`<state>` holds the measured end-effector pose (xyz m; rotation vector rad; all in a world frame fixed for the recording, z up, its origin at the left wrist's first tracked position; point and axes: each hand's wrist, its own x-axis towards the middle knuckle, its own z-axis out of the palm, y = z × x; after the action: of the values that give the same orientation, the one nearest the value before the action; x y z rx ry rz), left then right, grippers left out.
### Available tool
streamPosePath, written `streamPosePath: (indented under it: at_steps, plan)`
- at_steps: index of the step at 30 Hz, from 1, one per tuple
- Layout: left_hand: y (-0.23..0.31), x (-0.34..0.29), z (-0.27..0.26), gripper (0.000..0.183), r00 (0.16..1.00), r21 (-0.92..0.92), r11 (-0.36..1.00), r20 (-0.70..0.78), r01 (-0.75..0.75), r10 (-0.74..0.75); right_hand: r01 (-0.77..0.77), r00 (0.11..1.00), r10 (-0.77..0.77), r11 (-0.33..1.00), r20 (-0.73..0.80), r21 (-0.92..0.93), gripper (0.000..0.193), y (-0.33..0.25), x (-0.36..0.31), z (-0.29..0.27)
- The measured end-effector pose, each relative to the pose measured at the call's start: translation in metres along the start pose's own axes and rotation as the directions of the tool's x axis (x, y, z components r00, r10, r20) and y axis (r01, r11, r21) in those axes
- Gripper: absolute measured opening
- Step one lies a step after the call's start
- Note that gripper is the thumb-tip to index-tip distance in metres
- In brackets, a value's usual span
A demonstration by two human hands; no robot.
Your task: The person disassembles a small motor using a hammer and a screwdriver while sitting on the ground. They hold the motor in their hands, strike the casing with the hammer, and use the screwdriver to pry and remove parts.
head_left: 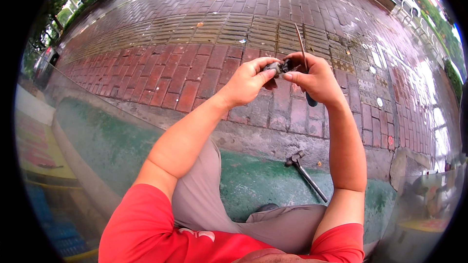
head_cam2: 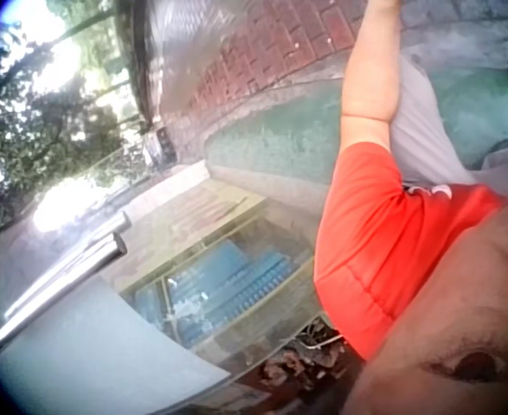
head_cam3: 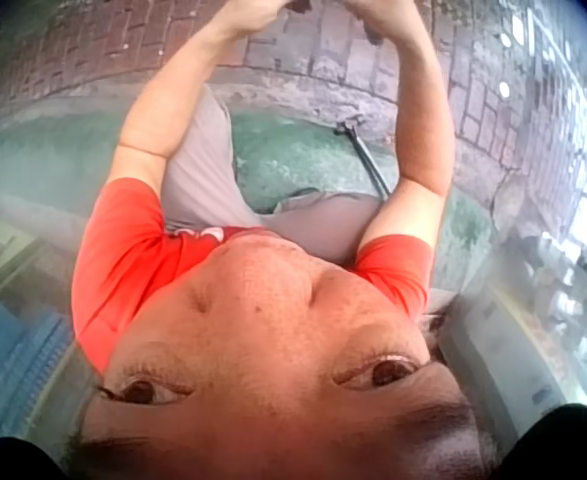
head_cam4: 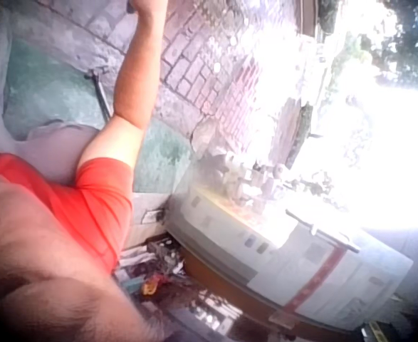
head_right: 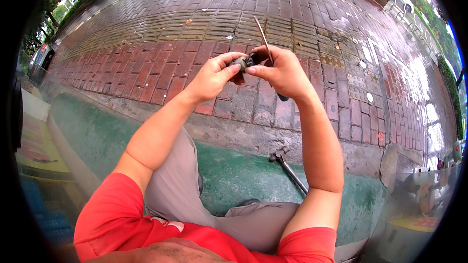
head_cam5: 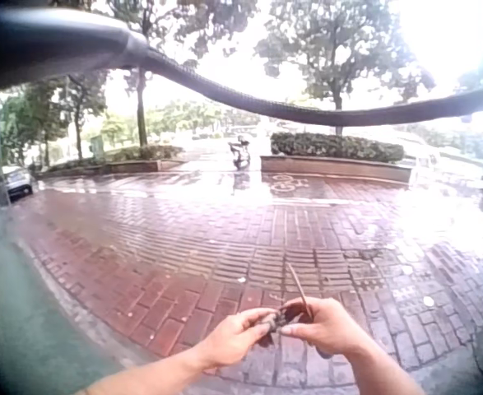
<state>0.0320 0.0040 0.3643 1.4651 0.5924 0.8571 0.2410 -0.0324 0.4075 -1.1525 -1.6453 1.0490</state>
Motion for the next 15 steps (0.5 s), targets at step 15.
streamPosePath:
  at_steps: [15]
  plan:
    - [0.012,-0.008,0.020,0.028,0.954,-0.110,0.993,-0.289,0.051,-0.081,0.200,0.888,-0.371,0.843,-0.270,-0.499,0.043,-0.010,-0.001,0.034]
